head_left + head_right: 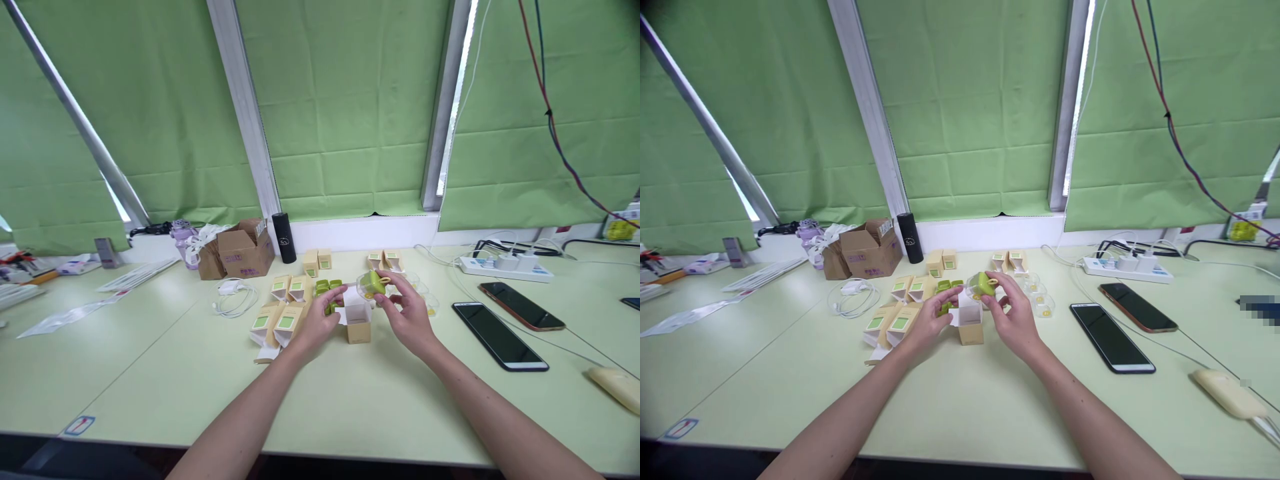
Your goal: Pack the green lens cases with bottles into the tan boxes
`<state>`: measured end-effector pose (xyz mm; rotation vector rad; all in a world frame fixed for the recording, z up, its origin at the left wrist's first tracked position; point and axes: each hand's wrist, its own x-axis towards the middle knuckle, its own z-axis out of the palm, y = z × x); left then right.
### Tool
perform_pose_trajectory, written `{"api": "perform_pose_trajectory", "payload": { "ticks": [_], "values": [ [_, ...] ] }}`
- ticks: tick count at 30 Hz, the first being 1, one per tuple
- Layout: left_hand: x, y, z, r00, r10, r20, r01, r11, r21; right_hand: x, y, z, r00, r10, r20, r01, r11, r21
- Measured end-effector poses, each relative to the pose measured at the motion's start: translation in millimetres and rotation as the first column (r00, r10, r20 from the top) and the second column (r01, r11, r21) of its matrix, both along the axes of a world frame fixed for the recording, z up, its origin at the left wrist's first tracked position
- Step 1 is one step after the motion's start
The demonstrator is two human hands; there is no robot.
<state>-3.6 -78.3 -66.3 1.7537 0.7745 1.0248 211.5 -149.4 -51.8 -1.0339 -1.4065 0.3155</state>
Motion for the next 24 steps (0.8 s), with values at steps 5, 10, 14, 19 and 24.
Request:
{"api": "perform_pose_trajectory", "payload": {
  "ticks": [5,10,14,19,24],
  "values": [
    [-0.2,1.5,-2.3,1.000,0.010,0.001,-0.010,0.999,0.033,-4.7,-1.7,-3.6,0.995,0.070,0.077,-0.069,0.997,-0.025],
    [1.2,0.9,-2.3,0.999,-0.007,0.035,0.006,0.999,0.032,-3.1,0.6,-7.6,0.977,0.107,0.187,-0.102,0.994,-0.032],
    [1.9,1.0,-2.6,0.999,-0.020,0.043,0.019,1.000,0.025,-0.3,3.5,-10.1,0.961,0.100,0.259,-0.098,0.995,-0.021],
    [1.9,3.3,-4.7,0.999,-0.020,0.049,0.019,1.000,0.017,3.6,7.1,-12.5,0.945,0.063,0.322,-0.077,0.997,0.030],
    [2.0,4.6,-6.5,0.999,-0.008,0.046,0.008,1.000,0.006,7.1,8.8,-13.6,0.916,0.033,0.400,-0.053,0.998,0.038]
  ]
}}
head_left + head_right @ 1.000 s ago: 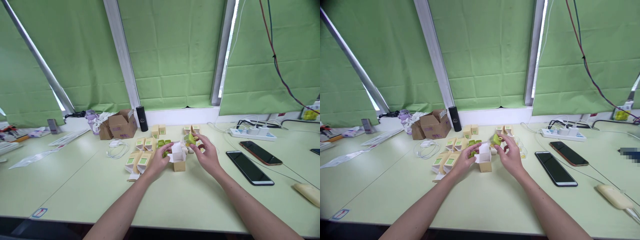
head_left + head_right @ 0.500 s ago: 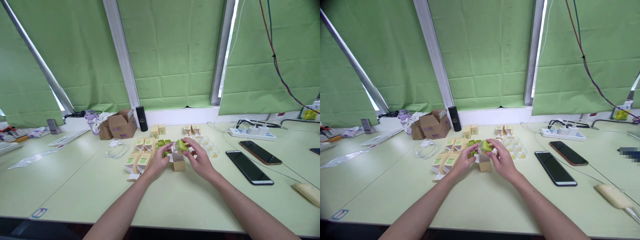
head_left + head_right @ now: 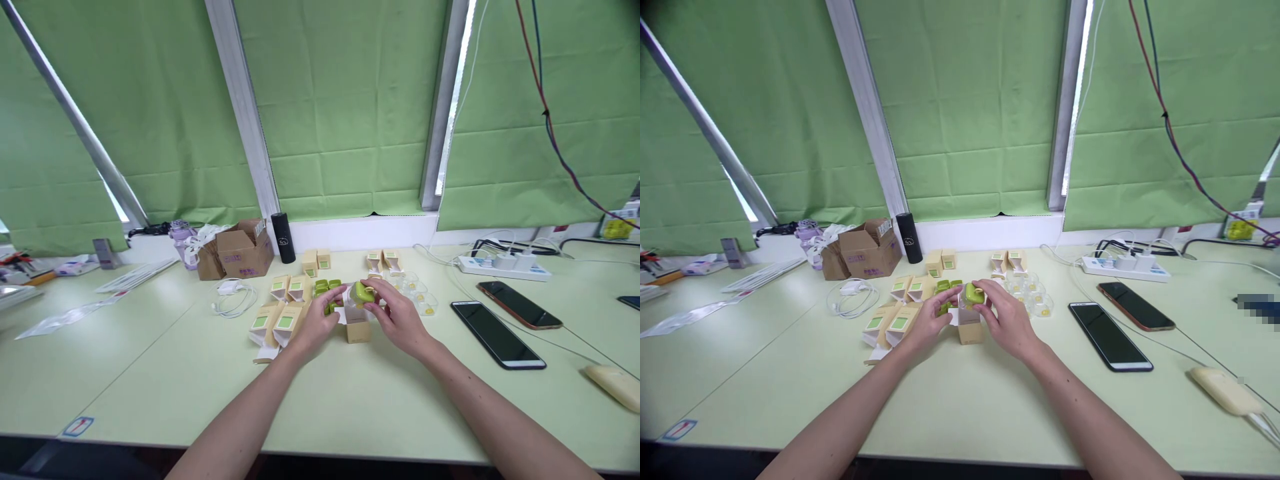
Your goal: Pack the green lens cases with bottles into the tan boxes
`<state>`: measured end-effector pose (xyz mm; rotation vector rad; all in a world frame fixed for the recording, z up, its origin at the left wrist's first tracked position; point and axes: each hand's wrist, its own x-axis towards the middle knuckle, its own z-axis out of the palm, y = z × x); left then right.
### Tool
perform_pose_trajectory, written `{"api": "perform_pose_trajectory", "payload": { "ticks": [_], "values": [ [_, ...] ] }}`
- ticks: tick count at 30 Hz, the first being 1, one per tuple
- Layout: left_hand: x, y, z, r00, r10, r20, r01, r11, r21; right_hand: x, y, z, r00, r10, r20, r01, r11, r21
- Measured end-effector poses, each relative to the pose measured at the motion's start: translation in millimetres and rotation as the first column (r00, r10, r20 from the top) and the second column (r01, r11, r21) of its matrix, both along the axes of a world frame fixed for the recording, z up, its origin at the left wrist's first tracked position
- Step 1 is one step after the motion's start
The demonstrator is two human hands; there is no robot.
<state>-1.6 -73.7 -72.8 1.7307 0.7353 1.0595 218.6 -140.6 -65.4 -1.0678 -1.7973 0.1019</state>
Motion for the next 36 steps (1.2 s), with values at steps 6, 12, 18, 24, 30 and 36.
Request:
{"api": "perform_pose_trajectory", "payload": {
  "ticks": [6,12,18,24,30,36],
  "values": [
    [-0.8,0.9,-2.2,1.000,0.008,-0.005,-0.008,1.000,0.026,1.5,-0.2,-1.8,0.994,-0.024,0.108,0.027,0.999,-0.023],
    [-1.0,-0.1,-0.9,1.000,0.020,-0.024,-0.019,1.000,0.015,0.1,-3.6,1.0,0.984,-0.024,0.176,0.033,0.998,-0.049],
    [-1.1,-2.1,1.0,0.999,0.022,-0.028,-0.022,1.000,-0.004,0.6,-4.2,0.1,0.982,-0.027,0.187,0.037,0.998,-0.049],
    [-0.7,-4.1,2.7,1.000,0.020,-0.010,-0.020,1.000,-0.009,-0.7,-6.0,-0.7,0.980,-0.026,0.196,0.041,0.997,-0.072],
    [0.3,-3.7,2.6,1.000,0.023,-0.017,-0.023,1.000,-0.009,-1.8,-7.3,-3.1,0.975,-0.028,0.222,0.053,0.993,-0.109],
    [-0.7,-2.3,0.9,1.000,0.017,-0.017,-0.017,1.000,-0.003,-2.5,-8.7,-3.6,0.976,-0.010,0.217,0.036,0.993,-0.115]
  ]
}}
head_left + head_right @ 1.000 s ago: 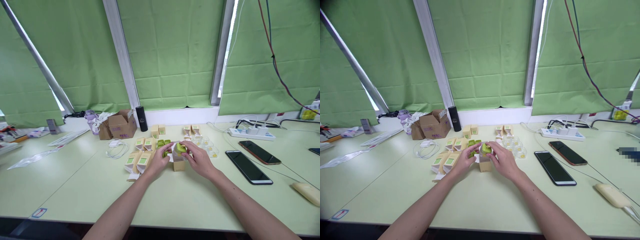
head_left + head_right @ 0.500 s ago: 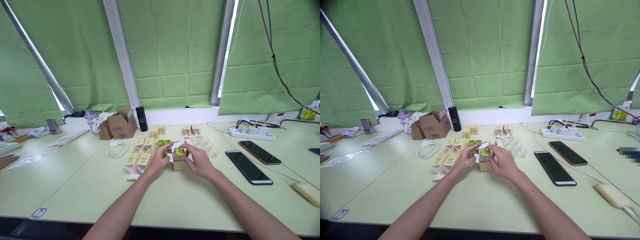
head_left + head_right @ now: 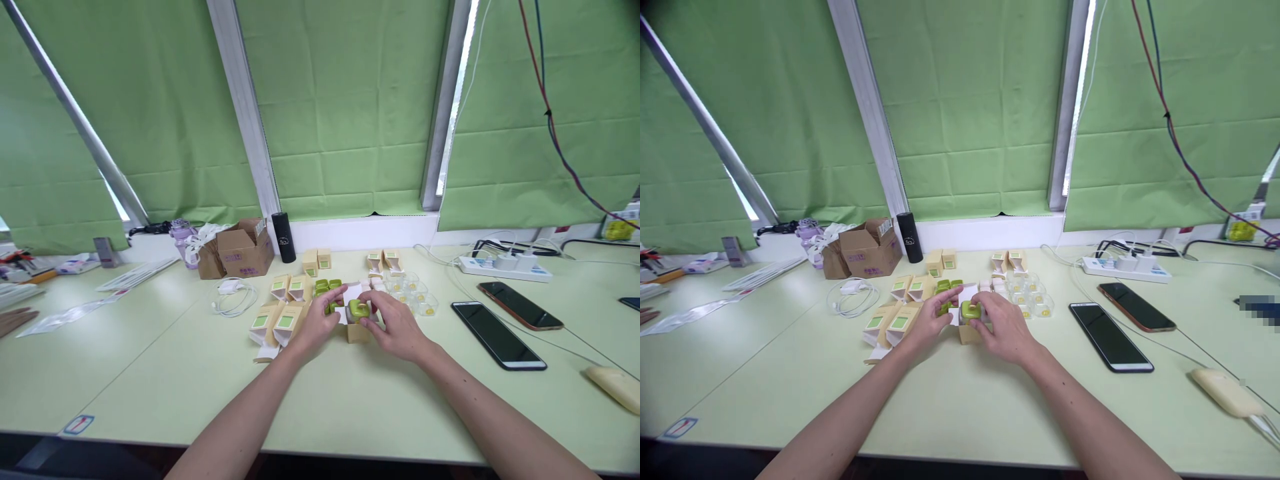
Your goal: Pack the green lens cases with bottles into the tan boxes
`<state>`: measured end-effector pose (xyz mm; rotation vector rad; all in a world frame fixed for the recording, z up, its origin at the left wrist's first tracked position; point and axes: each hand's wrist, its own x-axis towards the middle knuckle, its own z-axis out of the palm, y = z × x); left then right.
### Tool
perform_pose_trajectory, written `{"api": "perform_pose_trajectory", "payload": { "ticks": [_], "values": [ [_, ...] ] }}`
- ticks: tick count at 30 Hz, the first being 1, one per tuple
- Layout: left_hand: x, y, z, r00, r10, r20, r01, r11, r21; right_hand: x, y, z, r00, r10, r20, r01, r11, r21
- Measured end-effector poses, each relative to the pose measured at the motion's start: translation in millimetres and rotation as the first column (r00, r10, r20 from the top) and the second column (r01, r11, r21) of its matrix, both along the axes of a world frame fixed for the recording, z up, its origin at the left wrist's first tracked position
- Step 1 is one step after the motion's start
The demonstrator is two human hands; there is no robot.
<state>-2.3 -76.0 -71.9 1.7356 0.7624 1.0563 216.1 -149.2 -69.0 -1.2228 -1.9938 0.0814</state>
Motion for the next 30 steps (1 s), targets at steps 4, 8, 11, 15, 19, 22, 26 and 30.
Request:
{"api": "perform_pose_trajectory", "payload": {
  "ticks": [4,8,11,15,19,22,26,30],
  "values": [
    [-0.4,0.5,-1.8,1.000,0.012,-0.007,-0.012,1.000,0.008,-2.5,-0.4,1.1,1.000,0.013,-0.017,-0.012,1.000,0.009],
    [0.3,1.0,-2.1,1.000,0.016,-0.004,-0.016,1.000,0.017,-5.4,3.1,-0.7,0.999,0.001,-0.035,0.000,0.999,0.036],
    [0.7,0.6,-0.7,1.000,0.022,-0.006,-0.022,1.000,0.019,-7.5,6.6,-2.7,0.998,-0.019,-0.057,0.021,0.999,0.038],
    [1.0,-1.0,2.2,1.000,0.017,-0.014,-0.017,1.000,0.023,-9.8,9.5,-4.1,0.994,-0.024,-0.103,0.026,1.000,0.014],
    [1.8,-1.9,3.9,1.000,0.024,-0.009,-0.023,0.999,0.023,-10.9,11.8,-6.2,0.983,0.018,-0.185,-0.020,1.000,-0.005],
    [1.9,-2.4,5.0,1.000,0.014,-0.013,-0.014,1.000,0.020,-10.8,14.5,-8.3,0.973,0.031,-0.231,-0.041,0.998,-0.039],
    [1.0,-3.7,6.3,1.000,0.004,-0.004,-0.004,1.000,0.017,-10.4,18.7,-10.1,0.961,0.029,-0.276,-0.052,0.996,-0.076],
    [1.1,-3.7,5.4,1.000,0.003,-0.002,-0.003,1.000,0.009,-10.7,21.2,-10.8,0.948,0.025,-0.319,-0.058,0.994,-0.095]
  ]
}}
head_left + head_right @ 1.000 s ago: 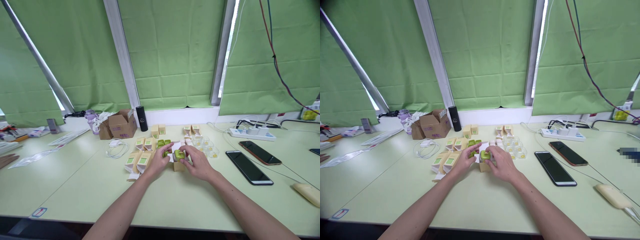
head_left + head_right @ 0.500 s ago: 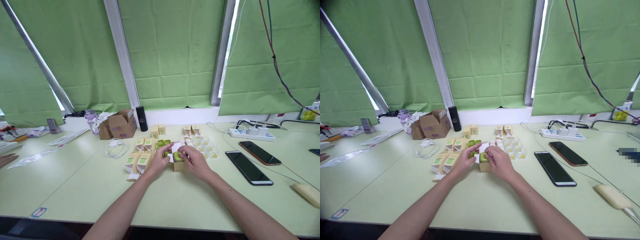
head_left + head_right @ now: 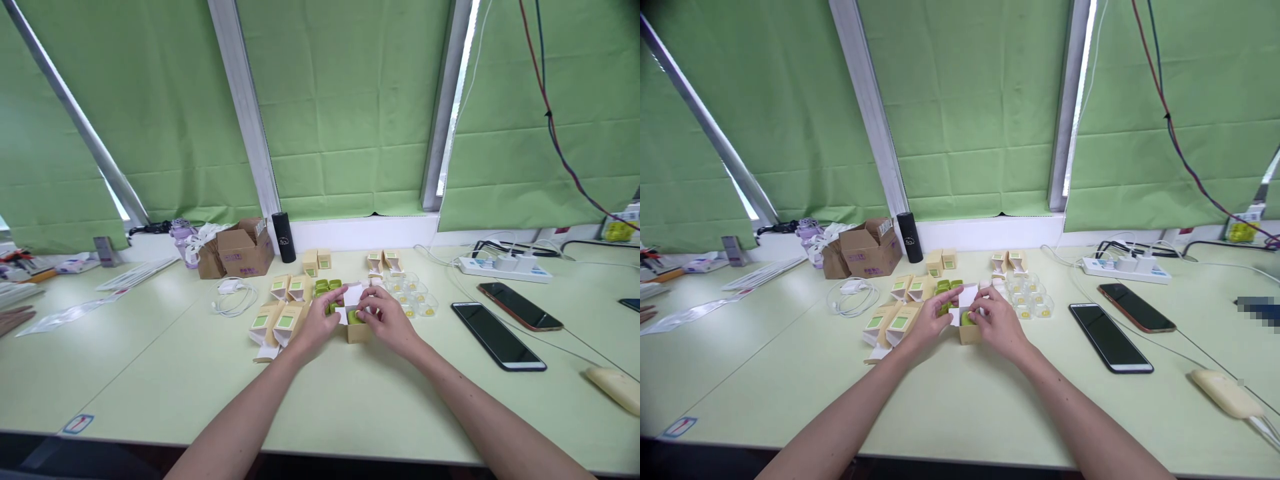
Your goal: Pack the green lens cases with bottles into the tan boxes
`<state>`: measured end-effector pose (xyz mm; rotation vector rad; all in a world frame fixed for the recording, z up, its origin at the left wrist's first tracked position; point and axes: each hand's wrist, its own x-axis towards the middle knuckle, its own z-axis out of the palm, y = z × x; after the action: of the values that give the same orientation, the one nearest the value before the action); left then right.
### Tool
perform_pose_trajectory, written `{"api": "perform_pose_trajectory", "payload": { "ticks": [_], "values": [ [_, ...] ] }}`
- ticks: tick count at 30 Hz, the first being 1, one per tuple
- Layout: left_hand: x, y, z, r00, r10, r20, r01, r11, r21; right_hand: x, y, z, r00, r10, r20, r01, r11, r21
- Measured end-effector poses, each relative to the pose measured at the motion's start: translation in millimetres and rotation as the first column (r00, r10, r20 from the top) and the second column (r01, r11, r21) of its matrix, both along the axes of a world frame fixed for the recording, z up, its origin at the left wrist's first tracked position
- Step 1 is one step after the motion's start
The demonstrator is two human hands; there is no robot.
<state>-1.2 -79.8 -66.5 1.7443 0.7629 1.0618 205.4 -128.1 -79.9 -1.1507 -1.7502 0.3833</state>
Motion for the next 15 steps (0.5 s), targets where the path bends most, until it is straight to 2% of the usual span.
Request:
{"api": "perform_pose_trajectory", "payload": {
  "ticks": [15],
  "values": [
    [0.9,1.0,-1.8,1.000,-0.005,-0.004,0.005,1.000,-0.024,0.9,6.3,-0.3,0.998,-0.001,-0.058,-0.002,0.998,-0.055]
  ]
}}
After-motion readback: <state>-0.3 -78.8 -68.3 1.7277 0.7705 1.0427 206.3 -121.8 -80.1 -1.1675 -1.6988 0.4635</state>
